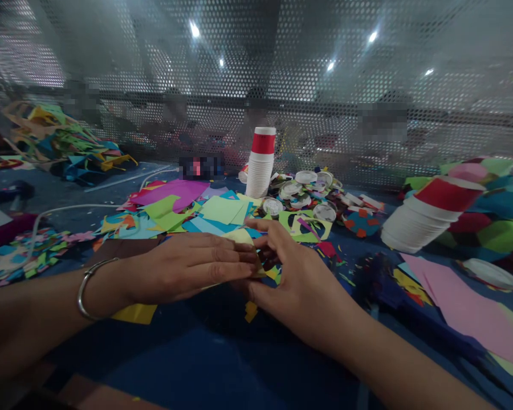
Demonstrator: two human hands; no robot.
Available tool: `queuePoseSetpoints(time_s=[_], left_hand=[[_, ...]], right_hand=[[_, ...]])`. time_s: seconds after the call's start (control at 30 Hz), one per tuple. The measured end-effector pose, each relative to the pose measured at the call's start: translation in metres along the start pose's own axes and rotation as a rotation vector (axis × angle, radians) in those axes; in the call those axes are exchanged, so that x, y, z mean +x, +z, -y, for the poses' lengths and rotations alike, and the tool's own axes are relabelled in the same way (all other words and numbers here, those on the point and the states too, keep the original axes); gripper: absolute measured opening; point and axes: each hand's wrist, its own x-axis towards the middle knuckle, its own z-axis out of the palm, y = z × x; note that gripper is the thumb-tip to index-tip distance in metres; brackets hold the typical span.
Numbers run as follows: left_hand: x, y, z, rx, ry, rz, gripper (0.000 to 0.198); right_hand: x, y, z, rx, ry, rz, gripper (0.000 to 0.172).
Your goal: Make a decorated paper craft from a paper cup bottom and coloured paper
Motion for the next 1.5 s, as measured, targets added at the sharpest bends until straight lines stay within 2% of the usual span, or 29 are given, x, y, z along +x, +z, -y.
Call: queuePoseSetpoints(time_s=[0.07, 0.17, 0.27, 0.37, 0.43, 0.53, 0.73, 0.8, 0.87, 1.0, 1.17, 1.3, 1.5], left_hand=[[-0.003, 0.0, 0.001, -0.026, -0.047, -0.037, 0.032], [-0.008, -0.003, 0.002, -0.111, -0.199, -0.129, 0.043], [-0.006, -0.009, 0.0, -0.278, -0.402, -0.269, 0.046], [0.0, -0.015, -0.002, -0.592, -0.675, -0.367, 0.043], [0.004, -0.017, -0.002, -0.842, -0.856, -0.356, 0.049], [0.005, -0.017, 0.0, -1.106, -1.007, -0.295, 0.059], [0.003, -0.009, 0.001, -1.296, -1.108, -0.222, 0.06], [0.004, -0.005, 0.0, -1.364, -1.157, -0.223, 0.056], [0.005, -0.001, 0.0, -1.427, -1.201, -0.241, 0.05], [0.005, 0.007, 0.001, -1.51, -1.265, -0.29, 0.04], [0.007, 0.009, -0.003, -1.522, -1.313, -0.258, 0.046], [0.009, 0.008, -0.006, -1.512, -1.323, -0.236, 0.052], [0.007, 0.01, -0.005, -1.527, -1.339, -0.232, 0.051]], right_hand=[[0.0, 0.001, 0.0, 0.033, 0.016, -0.007, 0.065], [-0.001, 0.0, 0.001, 0.041, 0.019, -0.029, 0.059], [-0.001, -0.002, 0.005, 0.039, -0.012, -0.036, 0.054], [-0.003, -0.003, 0.007, 0.029, -0.016, -0.073, 0.052], [-0.003, -0.004, 0.008, 0.02, -0.016, -0.094, 0.049], [-0.002, -0.004, 0.008, 0.061, -0.007, -0.085, 0.039], [0.002, -0.003, 0.004, 0.21, 0.085, -0.02, 0.028], [0.002, -0.002, 0.0, 0.196, 0.1, -0.023, 0.027], [0.001, 0.0, -0.003, 0.1, 0.091, -0.082, 0.027], [0.0, 0.003, -0.005, -0.215, -0.052, -0.205, 0.034], [-0.002, 0.006, -0.005, -0.377, -0.266, -0.11, 0.04], [-0.001, 0.01, -0.008, -0.392, -0.298, -0.026, 0.043], [0.001, 0.011, -0.007, -0.373, -0.295, -0.019, 0.039]])
